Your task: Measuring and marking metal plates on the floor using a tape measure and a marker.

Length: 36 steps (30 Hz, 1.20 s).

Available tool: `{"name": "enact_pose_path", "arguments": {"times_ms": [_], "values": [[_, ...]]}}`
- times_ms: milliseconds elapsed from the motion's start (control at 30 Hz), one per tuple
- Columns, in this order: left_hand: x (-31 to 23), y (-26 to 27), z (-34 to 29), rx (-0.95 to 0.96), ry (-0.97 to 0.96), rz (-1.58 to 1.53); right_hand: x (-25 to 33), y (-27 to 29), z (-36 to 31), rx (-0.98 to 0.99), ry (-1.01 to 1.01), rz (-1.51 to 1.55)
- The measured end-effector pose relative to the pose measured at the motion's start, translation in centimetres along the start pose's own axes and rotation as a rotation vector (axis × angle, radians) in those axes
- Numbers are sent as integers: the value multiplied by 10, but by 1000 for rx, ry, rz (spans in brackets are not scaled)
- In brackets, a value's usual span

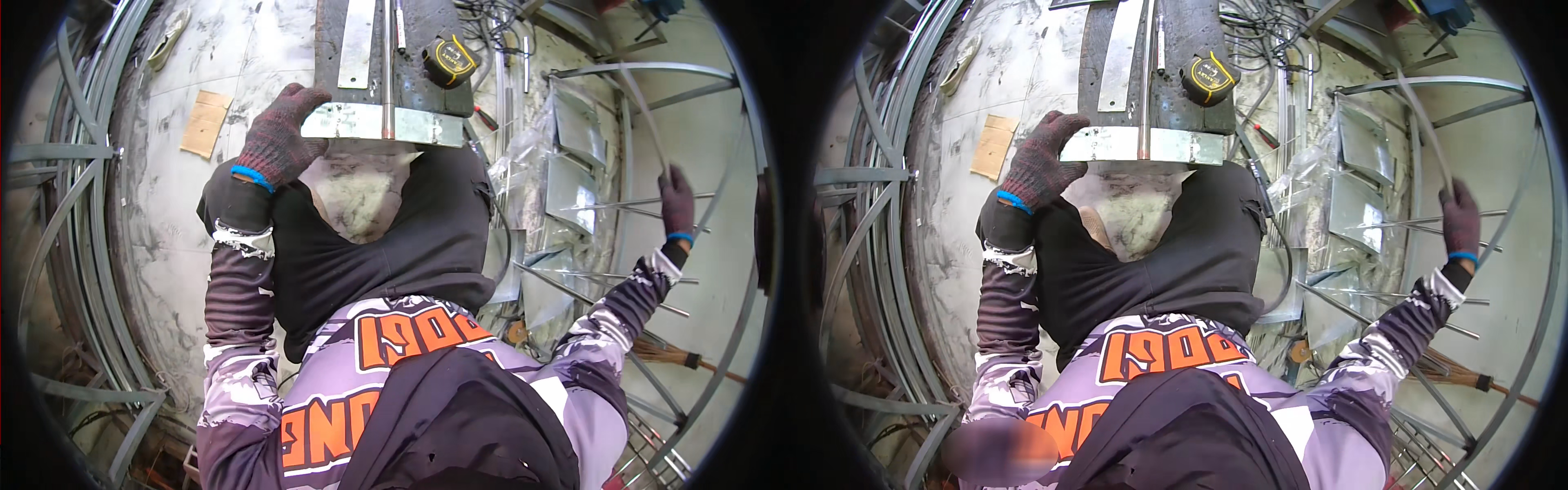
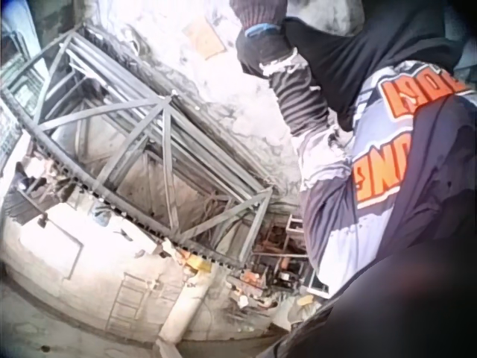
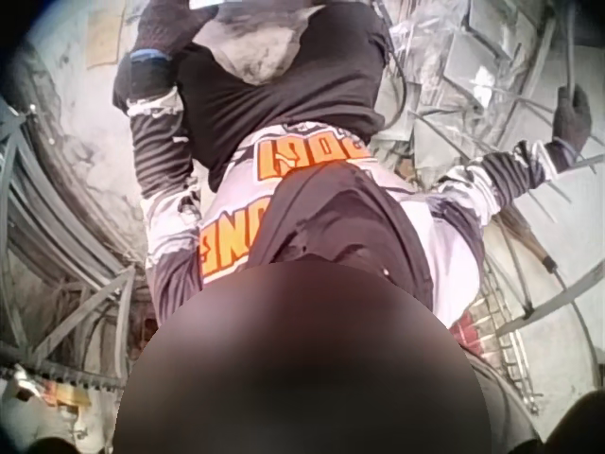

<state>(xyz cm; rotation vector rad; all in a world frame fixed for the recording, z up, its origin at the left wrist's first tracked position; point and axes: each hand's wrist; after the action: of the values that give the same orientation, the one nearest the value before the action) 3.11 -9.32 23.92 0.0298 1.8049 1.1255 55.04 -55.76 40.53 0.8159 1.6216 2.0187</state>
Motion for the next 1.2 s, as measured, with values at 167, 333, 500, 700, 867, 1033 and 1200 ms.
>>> {"name": "enact_pose_path", "arguments": {"times_ms": [167,333,500,700,867,1033,1200], "values": [[-14,-17,12,-50,79,-10,202,58,51,128,432,237],[-10,-11,18,-46,115,-122,315,16,78,272,1004,40],[-19,-32,36,-180,255,-49,340,-1,87,163,1211,-174],[-17,-33,33,-201,289,-247,367,5,92,196,1271,-250],[-15,-32,29,-211,279,-326,415,23,81,265,1186,-267],[-15,-28,28,-204,274,-314,446,24,97,487,1373,-550],[-17,-26,26,-269,231,-337,452,18,111,100,1779,228]]}}
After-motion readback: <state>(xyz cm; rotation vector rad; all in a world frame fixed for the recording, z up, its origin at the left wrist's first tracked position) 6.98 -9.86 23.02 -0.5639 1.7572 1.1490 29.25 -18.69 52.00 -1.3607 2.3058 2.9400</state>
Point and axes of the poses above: each hand's wrist, its own z-axis towards the middle knuckle, its own y-axis out of the back of the hand, x = y × z, and after that the axes turned 12 degrees about y, right-handed
